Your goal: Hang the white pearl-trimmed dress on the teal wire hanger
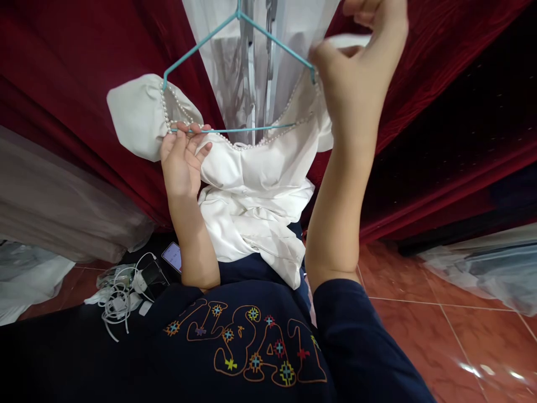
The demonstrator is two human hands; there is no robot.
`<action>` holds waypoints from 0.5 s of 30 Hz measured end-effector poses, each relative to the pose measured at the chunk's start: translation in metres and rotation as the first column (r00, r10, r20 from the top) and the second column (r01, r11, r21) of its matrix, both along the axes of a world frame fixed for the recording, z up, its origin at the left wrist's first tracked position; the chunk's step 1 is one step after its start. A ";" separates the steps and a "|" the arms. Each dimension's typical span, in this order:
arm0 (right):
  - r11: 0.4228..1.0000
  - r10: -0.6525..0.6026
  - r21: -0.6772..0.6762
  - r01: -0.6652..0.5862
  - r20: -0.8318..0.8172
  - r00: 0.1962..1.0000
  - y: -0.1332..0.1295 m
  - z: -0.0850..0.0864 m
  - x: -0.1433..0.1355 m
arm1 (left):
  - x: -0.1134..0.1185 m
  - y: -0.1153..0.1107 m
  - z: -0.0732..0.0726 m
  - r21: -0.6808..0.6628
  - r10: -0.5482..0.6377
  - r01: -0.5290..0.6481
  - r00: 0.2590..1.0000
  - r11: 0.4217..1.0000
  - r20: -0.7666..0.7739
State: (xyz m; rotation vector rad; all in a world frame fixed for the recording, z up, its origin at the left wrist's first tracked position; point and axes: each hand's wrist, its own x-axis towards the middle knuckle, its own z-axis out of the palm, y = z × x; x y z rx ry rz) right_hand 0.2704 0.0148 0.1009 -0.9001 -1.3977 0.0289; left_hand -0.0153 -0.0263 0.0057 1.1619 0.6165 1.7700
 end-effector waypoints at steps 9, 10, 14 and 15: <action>0.971 0.197 -0.149 -0.186 0.058 0.979 -0.049 -0.091 -0.066 | 0.003 0.002 -0.004 0.057 0.005 -0.005 1.000 0.998 0.002; 0.969 0.188 -0.179 -0.173 0.070 0.980 -0.047 -0.100 -0.071 | 0.003 0.002 -0.005 0.052 0.012 -0.012 1.000 0.999 -0.003; 0.989 0.118 -0.092 -0.112 0.064 0.991 -0.043 -0.118 -0.076 | 0.003 -0.003 -0.006 0.039 0.004 -0.003 1.000 0.999 -0.015; 0.990 0.117 -0.090 -0.110 0.075 0.990 -0.043 -0.118 -0.077 | 0.002 -0.005 -0.006 0.033 0.003 -0.003 1.000 0.999 -0.020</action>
